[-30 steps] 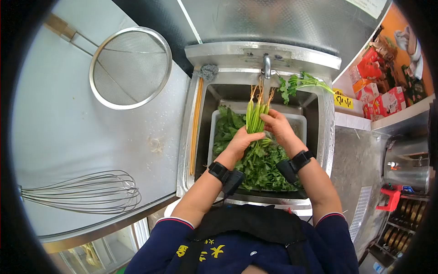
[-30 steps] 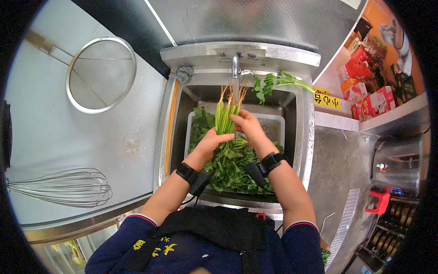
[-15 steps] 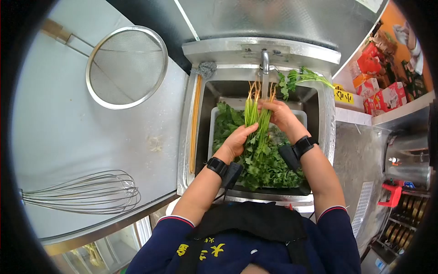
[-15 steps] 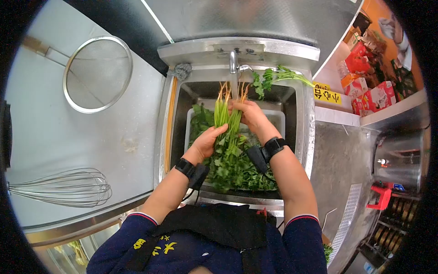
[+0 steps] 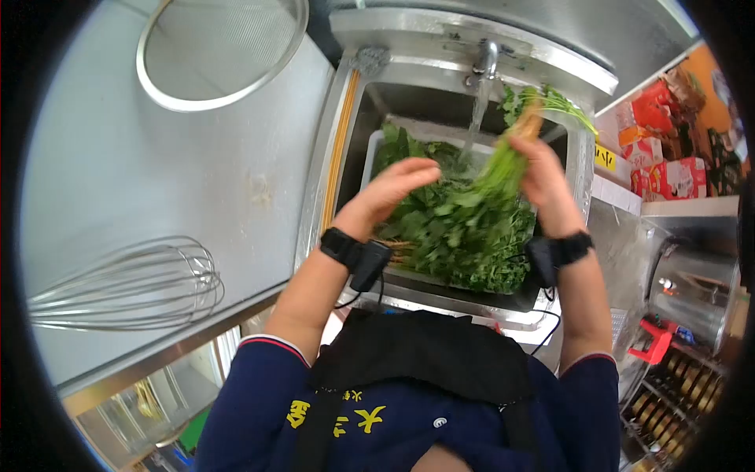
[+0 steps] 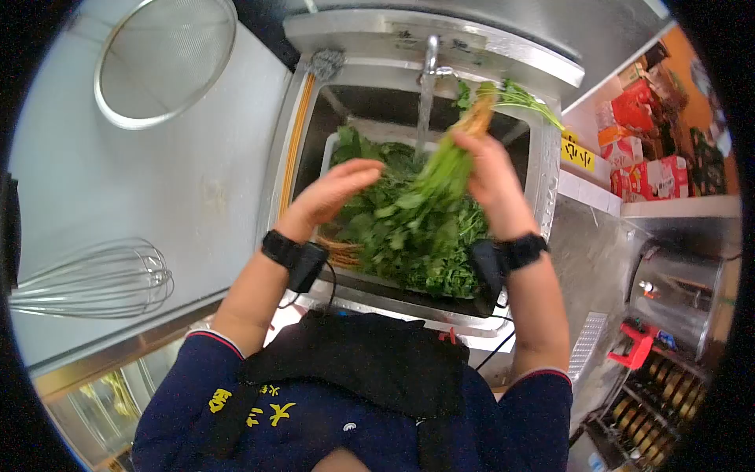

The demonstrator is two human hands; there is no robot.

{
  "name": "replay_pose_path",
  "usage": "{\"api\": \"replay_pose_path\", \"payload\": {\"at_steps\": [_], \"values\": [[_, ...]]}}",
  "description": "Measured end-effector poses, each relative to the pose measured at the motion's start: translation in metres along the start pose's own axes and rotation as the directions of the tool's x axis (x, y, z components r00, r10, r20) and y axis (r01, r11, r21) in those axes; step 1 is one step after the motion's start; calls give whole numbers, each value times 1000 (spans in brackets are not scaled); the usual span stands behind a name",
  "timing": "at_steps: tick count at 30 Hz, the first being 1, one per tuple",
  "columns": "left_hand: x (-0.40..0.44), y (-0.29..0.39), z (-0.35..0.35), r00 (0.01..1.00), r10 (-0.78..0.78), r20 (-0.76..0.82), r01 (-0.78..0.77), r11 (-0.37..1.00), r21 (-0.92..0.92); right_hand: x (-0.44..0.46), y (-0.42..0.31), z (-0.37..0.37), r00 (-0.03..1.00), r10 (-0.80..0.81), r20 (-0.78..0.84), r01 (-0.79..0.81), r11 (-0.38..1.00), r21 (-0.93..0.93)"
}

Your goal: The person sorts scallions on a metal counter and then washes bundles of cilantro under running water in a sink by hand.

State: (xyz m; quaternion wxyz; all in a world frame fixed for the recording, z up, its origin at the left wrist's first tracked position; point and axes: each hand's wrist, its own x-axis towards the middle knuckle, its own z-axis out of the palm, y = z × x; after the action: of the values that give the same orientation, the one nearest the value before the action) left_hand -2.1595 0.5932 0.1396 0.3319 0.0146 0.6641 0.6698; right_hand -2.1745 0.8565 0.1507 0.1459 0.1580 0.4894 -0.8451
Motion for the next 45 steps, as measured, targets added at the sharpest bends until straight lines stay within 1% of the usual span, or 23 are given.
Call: {"api": "replay_pose_path", "payload": {"at_steps": [1,2,6,9,11,15,17,19,21,23,25,27,29,30,32,33,35,37,39,40,41,43,45], "values": [[-10,-1,-10,991,46,-129,-32,994,103,-12,-15,-9,998,-57,-12,57,998,-23],[-18,-10,-22,990,37,-135,-25,995,92,-29,-36,-9,994,-109,-34,106,992,-67],[-49,-62,-42,993,-29,-114,93,793,601,-81,-89,-3,951,-299,-77,277,937,-211],[-57,-111,-22,1000,-26,-8,22,602,798,-101,-88,10,976,-173,131,215,864,-456],[-55,-140,-15,990,140,32,-100,511,854,-106,-62,36,989,28,147,105,572,-814],[-55,-139,-5,999,35,-1,-10,310,951,-77,49,15,896,316,313,253,218,-942],[-53,-148,-9,996,68,-53,34,262,965,-75,107,25,903,361,233,221,75,-972],[-50,-145,-16,997,37,-73,58,302,952,-77,163,26,887,296,354,365,16,-931],[-49,-143,-21,997,5,-81,75,342,937,-79,198,26,787,281,549,542,112,-833],[-53,-142,-32,996,61,-65,22,535,845,-84,210,21,818,310,485,443,199,-874],[-59,-133,-32,998,-3,-69,56,608,792,-82,193,15,752,121,647,592,308,-745],[-62,-127,-29,995,99,-22,-38,559,828,-71,164,21,800,311,514,497,136,-857],[-65,-122,-22,981,196,-2,-109,552,826,-64,157,39,807,-104,581,588,55,-807],[-65,-119,-20,956,293,16,-178,536,825,-54,162,37,803,-103,586,593,54,-803],[-70,-106,-18,918,395,21,-233,496,837,-35,184,32,851,173,495,517,-120,-848],[-72,-99,-18,867,497,40,-293,443,847,-26,185,30,846,179,502,525,-116,-843],[-76,-96,-21,800,584,-134,-242,519,820,-5,181,21,858,326,396,428,-30,-903],[-80,-115,-30,534,577,-617,-48,750,660,11,164,14,913,336,233,143,271,-952],[-84,-124,-33,535,490,-688,19,808,589,31,164,0,943,278,185,75,365,-928],[-86,-123,-30,659,469,-587,42,757,652,40,162,5,941,280,191,80,365,-928],[-88,-121,-26,768,425,-478,56,700,712,48,158,10,937,343,69,-13,234,-972],[-84,-129,-19,793,452,-409,4,667,745,49,162,11,921,384,-64,-106,89,-990],[-76,-137,-18,938,296,-179,-16,554,832,41,174,15,990,142,-18,-48,214,-976]]}}
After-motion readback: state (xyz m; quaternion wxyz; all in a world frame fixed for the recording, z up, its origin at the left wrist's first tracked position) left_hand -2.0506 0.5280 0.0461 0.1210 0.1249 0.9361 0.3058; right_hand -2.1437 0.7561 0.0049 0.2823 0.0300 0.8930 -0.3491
